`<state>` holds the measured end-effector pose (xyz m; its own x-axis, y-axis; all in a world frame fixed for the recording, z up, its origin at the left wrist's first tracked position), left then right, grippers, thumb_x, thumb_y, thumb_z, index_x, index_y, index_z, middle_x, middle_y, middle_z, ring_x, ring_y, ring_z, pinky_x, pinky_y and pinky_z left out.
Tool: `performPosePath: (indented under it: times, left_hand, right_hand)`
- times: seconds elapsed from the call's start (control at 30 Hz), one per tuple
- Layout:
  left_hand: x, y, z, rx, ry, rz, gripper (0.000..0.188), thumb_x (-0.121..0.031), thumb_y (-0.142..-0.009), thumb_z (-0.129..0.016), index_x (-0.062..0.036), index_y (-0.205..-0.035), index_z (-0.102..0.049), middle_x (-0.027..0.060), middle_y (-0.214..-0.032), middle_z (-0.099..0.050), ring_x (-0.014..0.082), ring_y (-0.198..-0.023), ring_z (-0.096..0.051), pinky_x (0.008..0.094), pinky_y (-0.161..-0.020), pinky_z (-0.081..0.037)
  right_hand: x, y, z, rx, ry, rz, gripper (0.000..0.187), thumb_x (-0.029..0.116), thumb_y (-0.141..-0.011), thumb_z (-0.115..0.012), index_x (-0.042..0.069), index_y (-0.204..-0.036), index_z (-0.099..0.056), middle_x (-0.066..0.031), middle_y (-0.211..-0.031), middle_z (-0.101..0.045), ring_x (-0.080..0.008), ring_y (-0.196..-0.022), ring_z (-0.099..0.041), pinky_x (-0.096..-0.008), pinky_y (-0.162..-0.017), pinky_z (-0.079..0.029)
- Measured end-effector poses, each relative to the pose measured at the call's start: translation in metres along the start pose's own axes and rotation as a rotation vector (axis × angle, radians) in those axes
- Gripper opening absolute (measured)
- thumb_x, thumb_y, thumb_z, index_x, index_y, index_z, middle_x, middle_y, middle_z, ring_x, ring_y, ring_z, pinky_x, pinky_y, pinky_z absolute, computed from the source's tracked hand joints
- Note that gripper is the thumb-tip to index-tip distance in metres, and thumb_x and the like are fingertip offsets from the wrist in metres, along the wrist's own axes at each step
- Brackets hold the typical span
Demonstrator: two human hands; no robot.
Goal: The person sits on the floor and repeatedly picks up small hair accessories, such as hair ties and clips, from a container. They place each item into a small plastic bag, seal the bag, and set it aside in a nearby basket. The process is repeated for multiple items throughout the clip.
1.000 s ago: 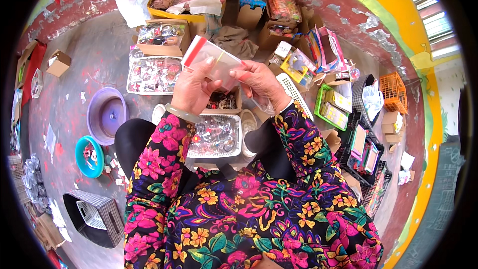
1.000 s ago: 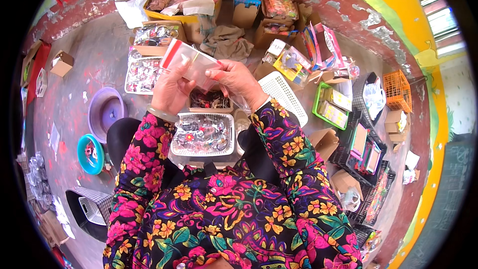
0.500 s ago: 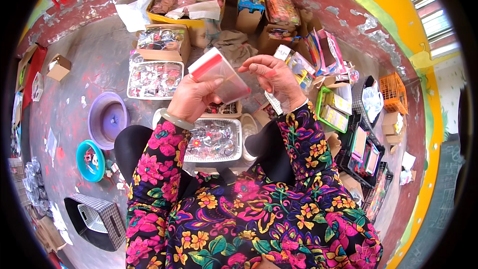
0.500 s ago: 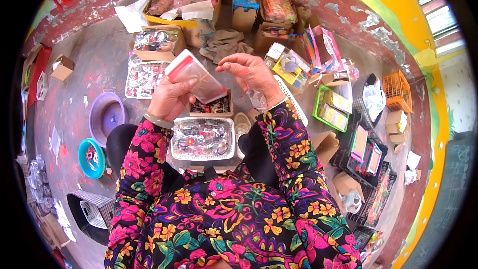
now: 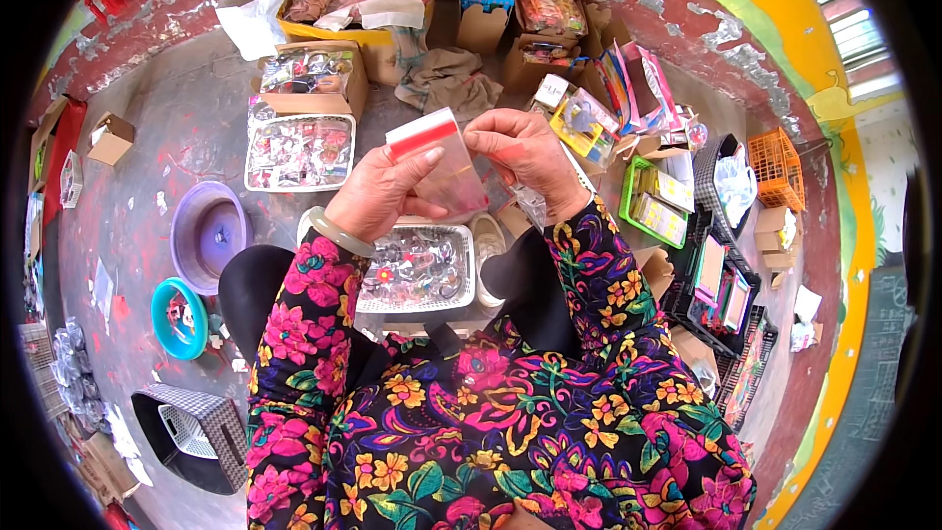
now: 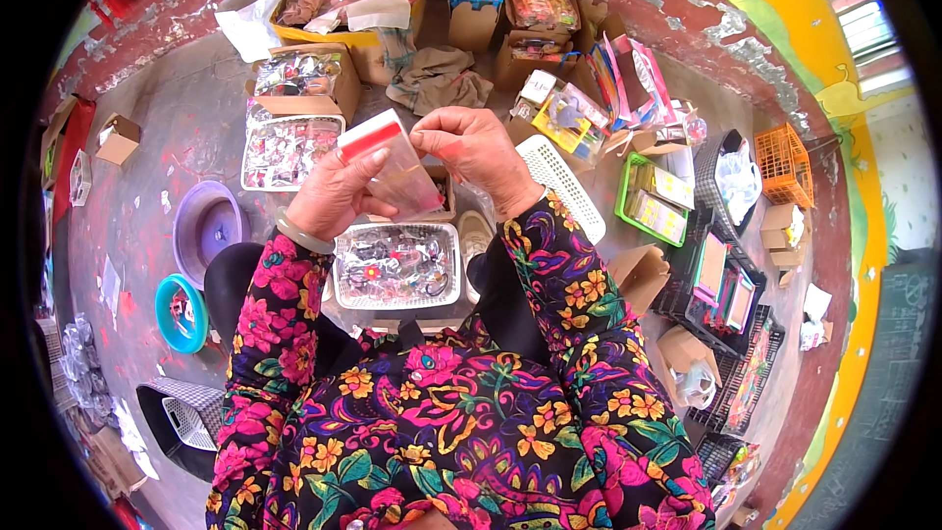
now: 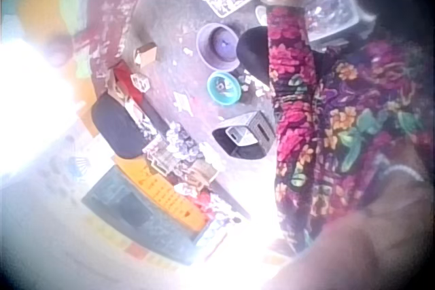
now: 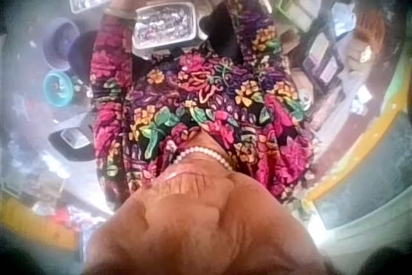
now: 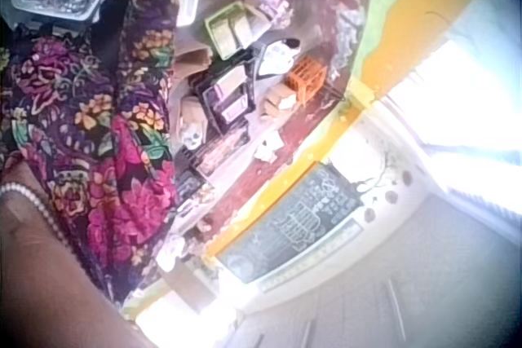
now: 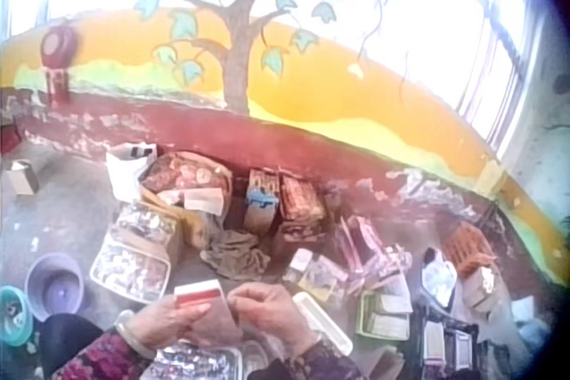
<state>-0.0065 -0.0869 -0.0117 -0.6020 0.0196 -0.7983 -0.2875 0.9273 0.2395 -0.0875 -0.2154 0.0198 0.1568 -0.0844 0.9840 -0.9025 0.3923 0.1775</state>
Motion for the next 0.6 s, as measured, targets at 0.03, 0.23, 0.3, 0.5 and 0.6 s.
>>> performPosePath:
  times: [0.03,0.23,0.3,0.5,0.6]
  left_hand:
    - [0.001,0.0,0.001,0.009,-0.019,0.016,0.032,-0.021,-0.088,-0.056,-0.0027,-0.113,-0.053,0.0072,-0.097,-0.06,0.0148,-0.08,-0.062,0.0233,-0.06,-0.056]
    - [0.003,0.001,-0.001,0.035,-0.073,0.009,0.032,-0.021,-0.088,-0.056,-0.0036,-0.114,-0.051,0.0062,-0.095,-0.06,0.0128,-0.077,-0.061,0.0224,-0.057,-0.055]
    - [0.005,-0.003,0.005,0.015,-0.056,-0.03,0.032,-0.02,-0.089,-0.054,-0.0028,-0.116,-0.049,0.0068,-0.095,-0.061,0.0141,-0.077,-0.062,0.0231,-0.056,-0.055]
    - [0.002,-0.007,0.008,-0.083,0.145,-0.171,0.027,-0.019,-0.089,-0.054,-0.0036,-0.111,-0.053,0.0045,-0.095,-0.06,0.0095,-0.074,-0.06,0.0205,-0.052,-0.053]
    - [0.003,-0.008,0.006,-0.065,0.039,-0.156,0.026,-0.019,-0.089,-0.054,-0.0043,-0.111,-0.054,0.0042,-0.094,-0.061,0.0095,-0.072,-0.06,0.0211,-0.051,-0.053]
  right_hand:
    - [0.001,0.0,-0.001,-0.003,-0.012,0.014,0.01,0.013,-0.081,-0.062,0.004,-0.083,-0.065,0.0045,-0.062,-0.056,-0.0004,-0.045,-0.042,-0.0169,-0.039,-0.031]
    - [0.002,-0.002,-0.004,0.05,-0.091,0.075,0.01,0.013,-0.085,-0.059,0.003,-0.087,-0.06,0.0035,-0.068,-0.055,-0.0009,-0.05,-0.044,-0.0182,-0.041,-0.035]
    - [0.004,0.0,-0.01,0.048,-0.071,0.077,0.01,0.012,-0.086,-0.058,0.002,-0.087,-0.059,0.0036,-0.071,-0.056,-0.0013,-0.056,-0.046,-0.0182,-0.046,-0.038]
    - [0.002,-0.004,-0.015,-0.013,-0.04,0.167,0.01,0.01,-0.088,-0.055,0.001,-0.087,-0.058,0.0045,-0.077,-0.055,-0.0025,-0.073,-0.046,-0.0177,-0.063,-0.039]
    - [-0.002,-0.005,-0.016,-0.005,0.011,0.248,0.01,0.01,-0.088,-0.055,0.001,-0.088,-0.059,0.0045,-0.077,-0.055,-0.0025,-0.072,-0.046,-0.0181,-0.062,-0.04]
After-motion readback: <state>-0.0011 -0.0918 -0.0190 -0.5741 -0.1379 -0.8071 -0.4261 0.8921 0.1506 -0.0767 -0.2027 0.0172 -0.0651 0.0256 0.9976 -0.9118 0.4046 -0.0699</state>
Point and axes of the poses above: each hand's wrist, its own y-axis away from the middle knuckle, its own z-axis out of the back of the hand, x = y × z, the point moved 6 cm from there along -y, towards the middle knuckle
